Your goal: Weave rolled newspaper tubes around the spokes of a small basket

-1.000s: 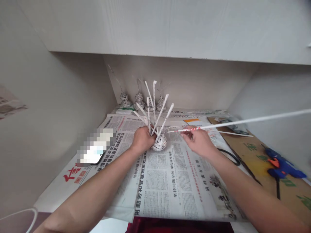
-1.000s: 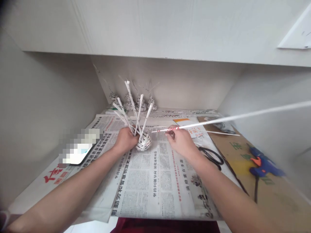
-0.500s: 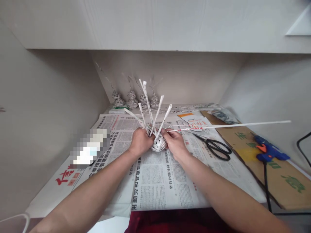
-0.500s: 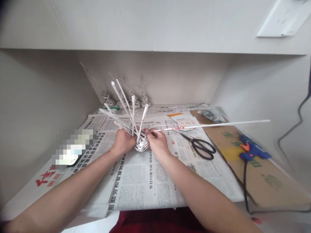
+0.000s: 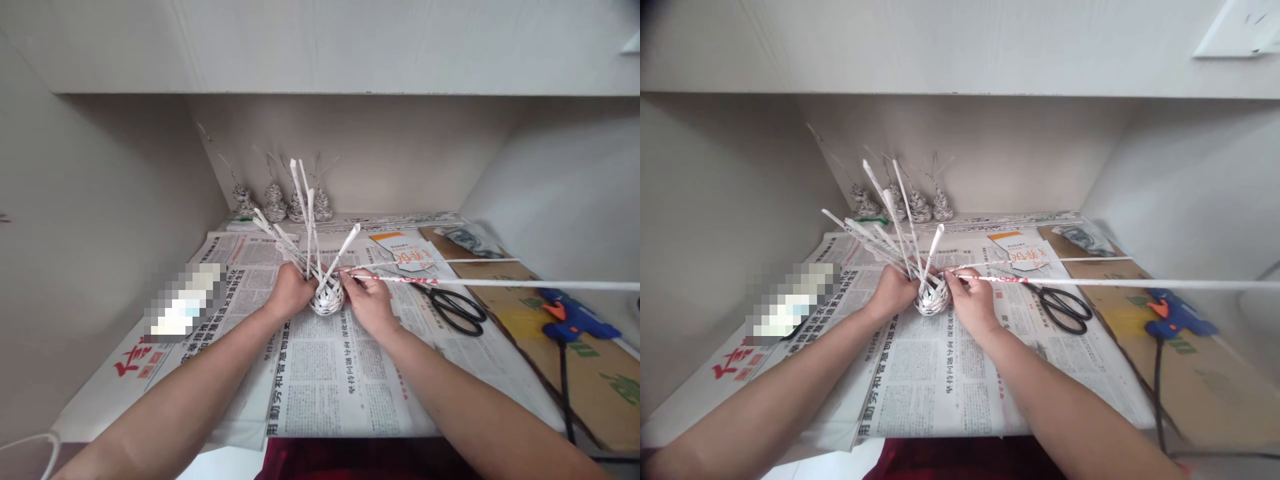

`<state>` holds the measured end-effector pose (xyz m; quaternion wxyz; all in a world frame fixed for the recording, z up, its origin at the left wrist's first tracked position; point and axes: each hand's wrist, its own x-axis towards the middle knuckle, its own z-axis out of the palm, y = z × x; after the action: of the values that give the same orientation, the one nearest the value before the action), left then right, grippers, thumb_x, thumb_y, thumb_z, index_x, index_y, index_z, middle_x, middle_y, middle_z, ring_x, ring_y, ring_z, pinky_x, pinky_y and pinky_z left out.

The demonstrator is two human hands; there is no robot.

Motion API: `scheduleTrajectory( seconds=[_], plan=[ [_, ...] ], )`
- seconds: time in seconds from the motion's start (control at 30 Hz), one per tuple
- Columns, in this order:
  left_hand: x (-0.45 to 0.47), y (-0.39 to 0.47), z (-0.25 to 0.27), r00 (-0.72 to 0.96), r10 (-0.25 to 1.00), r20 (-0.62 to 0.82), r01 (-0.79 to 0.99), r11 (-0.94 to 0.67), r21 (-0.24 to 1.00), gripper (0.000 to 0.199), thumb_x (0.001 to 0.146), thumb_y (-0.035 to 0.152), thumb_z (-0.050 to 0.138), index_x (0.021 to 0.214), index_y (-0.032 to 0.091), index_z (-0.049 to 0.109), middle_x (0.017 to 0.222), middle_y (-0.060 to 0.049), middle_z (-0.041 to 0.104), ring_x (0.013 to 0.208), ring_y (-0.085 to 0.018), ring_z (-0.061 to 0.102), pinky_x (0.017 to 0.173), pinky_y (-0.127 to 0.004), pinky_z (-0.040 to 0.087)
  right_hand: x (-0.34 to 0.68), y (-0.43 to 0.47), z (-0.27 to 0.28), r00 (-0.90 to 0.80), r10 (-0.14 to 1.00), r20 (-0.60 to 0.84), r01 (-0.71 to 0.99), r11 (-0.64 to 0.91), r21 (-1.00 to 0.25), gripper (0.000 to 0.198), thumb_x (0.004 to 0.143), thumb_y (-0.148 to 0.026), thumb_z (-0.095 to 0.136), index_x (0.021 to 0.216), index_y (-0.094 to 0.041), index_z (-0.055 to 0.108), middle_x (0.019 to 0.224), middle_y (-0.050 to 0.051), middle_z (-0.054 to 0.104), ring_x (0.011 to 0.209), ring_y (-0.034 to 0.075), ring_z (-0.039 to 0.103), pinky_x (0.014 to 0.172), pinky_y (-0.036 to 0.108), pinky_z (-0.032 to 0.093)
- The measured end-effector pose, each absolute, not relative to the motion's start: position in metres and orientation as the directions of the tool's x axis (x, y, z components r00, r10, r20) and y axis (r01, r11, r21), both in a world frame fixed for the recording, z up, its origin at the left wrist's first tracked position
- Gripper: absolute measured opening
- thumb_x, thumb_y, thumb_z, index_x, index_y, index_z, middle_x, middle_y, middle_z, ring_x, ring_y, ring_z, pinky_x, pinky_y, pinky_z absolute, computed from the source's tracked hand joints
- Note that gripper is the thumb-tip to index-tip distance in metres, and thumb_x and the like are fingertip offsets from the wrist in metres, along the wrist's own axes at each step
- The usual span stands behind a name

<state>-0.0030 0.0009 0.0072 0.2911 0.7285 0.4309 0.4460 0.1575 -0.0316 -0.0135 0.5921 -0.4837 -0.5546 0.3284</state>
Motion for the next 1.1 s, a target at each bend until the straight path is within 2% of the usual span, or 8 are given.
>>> scheduleTrajectory(
  seconds=[0.13,0.4,0.77,0.83,0.9,0.97,1.03,1.1],
  plan=[
    [-0.003,0.000,0.006,0.239,0.870,0.431,0.337,-0.490,0.804,0.029,0.069,0.002,0.054,0.085,0.016,0.073,0.084,-0.002,0.075,0.080,-0.017,0.070,0.075,-0.024,0.055,0.157,-0.034,-0.009,0.163,0.920,0.357,0.171,0.330,-0.928,0.019,0.084,-0.034,0.062,0.087,-0.019,0.074,0.091,0.006,0.075,0.087,0.021,0.069,0.080,0.031,0.053],
    [0.000,-0.008,0.014,0.246,0.866,0.436,0.519,-0.497,0.695,0.017,0.072,0.015,0.060,0.085,0.016,0.071,0.078,-0.002,0.073,0.073,-0.018,0.068,0.069,-0.025,0.053,0.159,-0.029,-0.020,0.171,0.898,0.406,0.197,0.373,-0.907,0.017,0.082,-0.034,0.065,0.089,-0.022,0.075,0.094,0.005,0.075,0.089,0.021,0.069,0.084,0.034,0.053],
    [0.000,-0.003,0.008,0.196,0.877,0.438,0.470,-0.476,0.743,0.027,0.071,0.012,0.062,0.094,0.019,0.073,0.087,-0.001,0.076,0.080,-0.018,0.071,0.075,-0.026,0.055,0.166,-0.033,-0.004,0.015,0.853,0.522,0.240,0.504,-0.830,0.019,0.089,-0.028,0.057,0.099,-0.024,0.073,0.105,0.004,0.071,0.102,0.020,0.064,0.091,0.035,0.050],
    [-0.002,-0.002,0.010,0.195,0.886,0.422,0.513,-0.458,0.725,0.027,0.071,0.010,0.060,0.091,0.020,0.075,0.087,-0.001,0.076,0.082,-0.019,0.071,0.077,-0.027,0.055,0.172,-0.032,0.002,0.045,0.854,0.518,0.258,0.491,-0.832,0.019,0.089,-0.032,0.058,0.097,-0.023,0.072,0.102,0.005,0.070,0.098,0.021,0.064,0.085,0.034,0.052],
    [-0.004,-0.002,0.012,0.174,0.893,0.414,0.563,-0.435,0.702,0.027,0.071,0.010,0.060,0.090,0.021,0.075,0.086,0.000,0.076,0.081,-0.019,0.071,0.077,-0.027,0.055,0.179,-0.030,0.008,0.101,0.882,0.461,0.215,0.433,-0.875,0.023,0.088,-0.037,0.058,0.100,-0.021,0.071,0.097,0.006,0.070,0.082,0.018,0.064,0.067,0.029,0.053],
    [-0.005,-0.003,0.015,0.158,0.899,0.409,0.599,-0.417,0.684,0.027,0.070,0.011,0.060,0.090,0.022,0.076,0.084,0.000,0.076,0.081,-0.020,0.071,0.077,-0.027,0.055,0.184,-0.027,0.013,0.162,0.904,0.396,0.115,0.381,-0.917,0.029,0.088,-0.042,0.058,0.106,-0.021,0.069,0.097,0.006,0.069,0.066,0.014,0.060,0.049,0.024,0.046],
    [-0.005,-0.006,0.019,0.172,0.904,0.391,0.638,-0.404,0.655,0.028,0.071,0.012,0.059,0.092,0.023,0.076,0.084,0.000,0.076,0.083,-0.020,0.071,0.077,-0.027,0.054,0.188,-0.025,0.018,0.206,0.899,0.386,0.059,0.382,-0.922,0.030,0.086,-0.043,0.061,0.105,-0.022,0.069,0.101,0.006,0.069,0.064,0.013,0.059,0.044,0.022,0.042],
    [-0.005,-0.010,0.025,0.207,0.914,0.350,0.694,-0.389,0.606,0.029,0.073,0.013,0.058,0.094,0.024,0.076,0.086,0.000,0.076,0.086,-0.020,0.071,0.077,-0.026,0.054,0.190,-0.024,0.020,0.219,0.884,0.413,0.063,0.409,-0.910,0.027,0.083,-0.042,0.064,0.099,-0.021,0.069,0.103,0.006,0.068,0.072,0.015,0.062,0.048,0.022,0.046]
  ],
)
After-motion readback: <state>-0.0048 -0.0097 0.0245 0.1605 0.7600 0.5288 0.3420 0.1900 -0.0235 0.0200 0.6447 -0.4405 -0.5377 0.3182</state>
